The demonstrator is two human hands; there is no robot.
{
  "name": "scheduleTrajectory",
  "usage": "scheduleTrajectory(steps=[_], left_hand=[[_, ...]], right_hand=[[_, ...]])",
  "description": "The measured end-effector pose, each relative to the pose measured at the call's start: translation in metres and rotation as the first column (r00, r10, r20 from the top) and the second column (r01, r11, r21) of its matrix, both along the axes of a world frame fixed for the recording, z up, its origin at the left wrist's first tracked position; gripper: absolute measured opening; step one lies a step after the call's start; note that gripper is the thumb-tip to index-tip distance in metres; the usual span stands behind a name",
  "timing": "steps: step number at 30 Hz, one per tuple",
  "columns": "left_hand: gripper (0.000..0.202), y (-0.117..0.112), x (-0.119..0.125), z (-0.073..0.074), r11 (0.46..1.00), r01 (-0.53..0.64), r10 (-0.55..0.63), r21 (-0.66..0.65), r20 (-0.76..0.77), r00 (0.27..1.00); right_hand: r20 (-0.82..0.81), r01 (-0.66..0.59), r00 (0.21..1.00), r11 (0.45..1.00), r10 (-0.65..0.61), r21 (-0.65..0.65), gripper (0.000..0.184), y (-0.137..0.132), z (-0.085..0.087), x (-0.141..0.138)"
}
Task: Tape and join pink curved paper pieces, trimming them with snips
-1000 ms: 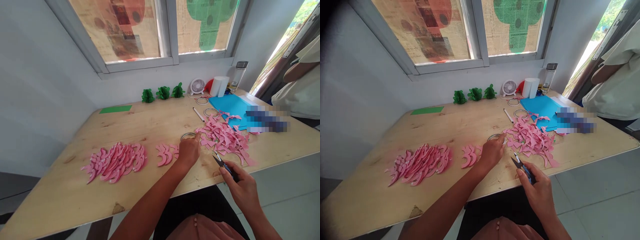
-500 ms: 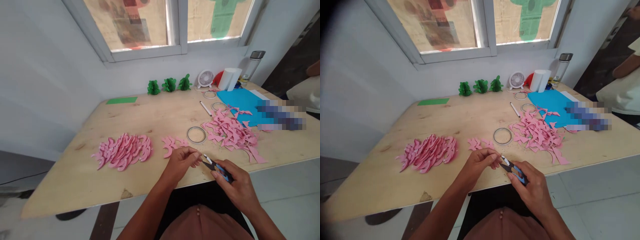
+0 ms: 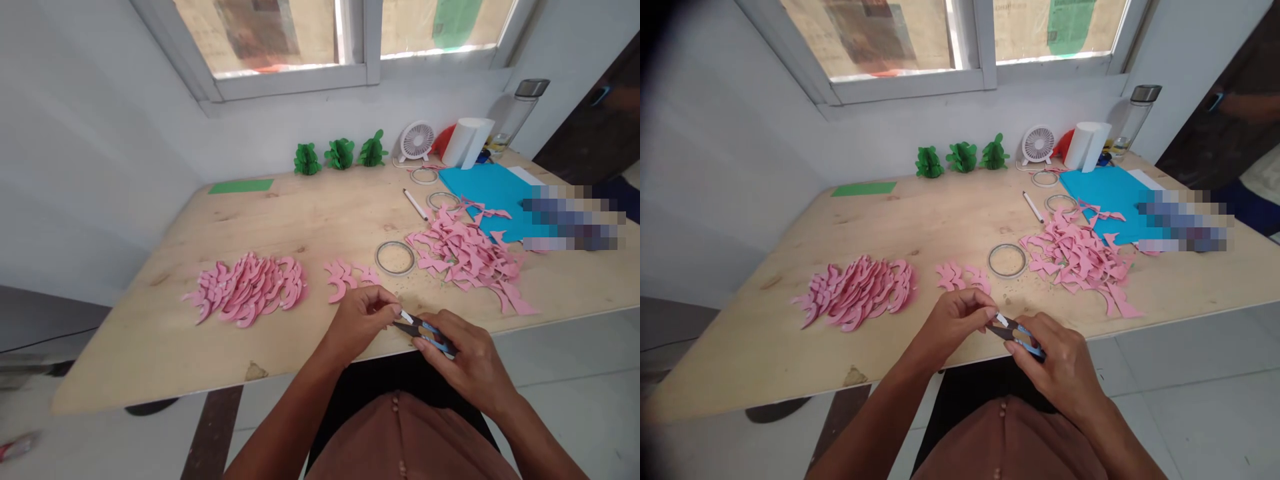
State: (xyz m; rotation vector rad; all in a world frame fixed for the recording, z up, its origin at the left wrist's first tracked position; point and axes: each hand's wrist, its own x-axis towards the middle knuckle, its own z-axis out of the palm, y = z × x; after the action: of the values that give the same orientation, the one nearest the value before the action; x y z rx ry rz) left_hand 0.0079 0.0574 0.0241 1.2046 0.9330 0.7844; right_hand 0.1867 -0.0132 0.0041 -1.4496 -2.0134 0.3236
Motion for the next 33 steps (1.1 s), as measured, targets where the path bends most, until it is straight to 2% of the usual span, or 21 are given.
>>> scheduleTrajectory(steps=[5, 8, 10, 13, 16, 25, 29, 33], left_hand=[[0.013, -0.004, -0.001, -0.006, 0.977, -0.088, 0.102, 0.192, -0.066, 0.993], [0.012, -0.007, -0.005, -0.01, 0.965, -0.14, 0.147, 0.223, -0.017, 0.989], [0.018, -0.009, -0.008, -0.011, 0.974, -0.1, 0.102, 0.203, 0.002, 0.995], [0.028, -0.011, -0.01, -0.009, 0.976, 0.016, -0.002, 0.215, -0.066, 0.998], [0.03, -0.013, -0.01, -0.005, 0.954, 0.054, -0.003, 0.294, -0.17, 0.985], [0.026, -0.019, -0.01, -0.004, 0.848, 0.052, 0.139, 0.528, -0.316, 0.939], [0.026, -0.021, -0.01, -0.008, 0.758, 0.083, 0.196, 0.647, -0.347, 0.917], [0.026, -0.021, -0.009, -0.01, 0.671, 0.14, 0.203, 0.728, -0.363, 0.909]], right_hand=[[0.024, -0.004, 1.0, 1.0, 0.004, -0.026, 0.023, -0.001, 0.0, 0.001], [0.047, -0.011, 0.999, 0.999, 0.013, -0.039, 0.023, -0.002, 0.001, 0.001], [0.059, -0.019, 0.998, 0.998, 0.023, -0.054, 0.023, -0.002, 0.002, 0.001], [0.08, -0.035, 0.996, 0.997, 0.04, -0.074, 0.024, -0.002, 0.003, 0.001], [0.101, -0.043, 0.994, 0.998, 0.048, -0.054, 0.024, 0.0, 0.004, 0.0], [0.114, -0.052, 0.992, 0.994, 0.063, -0.1, 0.024, 0.001, 0.005, -0.002], [0.12, -0.053, 0.991, 0.991, 0.067, -0.12, 0.024, 0.002, 0.005, -0.002], [0.118, -0.061, 0.99, 0.99, 0.076, -0.127, 0.024, 0.003, 0.005, -0.003]])
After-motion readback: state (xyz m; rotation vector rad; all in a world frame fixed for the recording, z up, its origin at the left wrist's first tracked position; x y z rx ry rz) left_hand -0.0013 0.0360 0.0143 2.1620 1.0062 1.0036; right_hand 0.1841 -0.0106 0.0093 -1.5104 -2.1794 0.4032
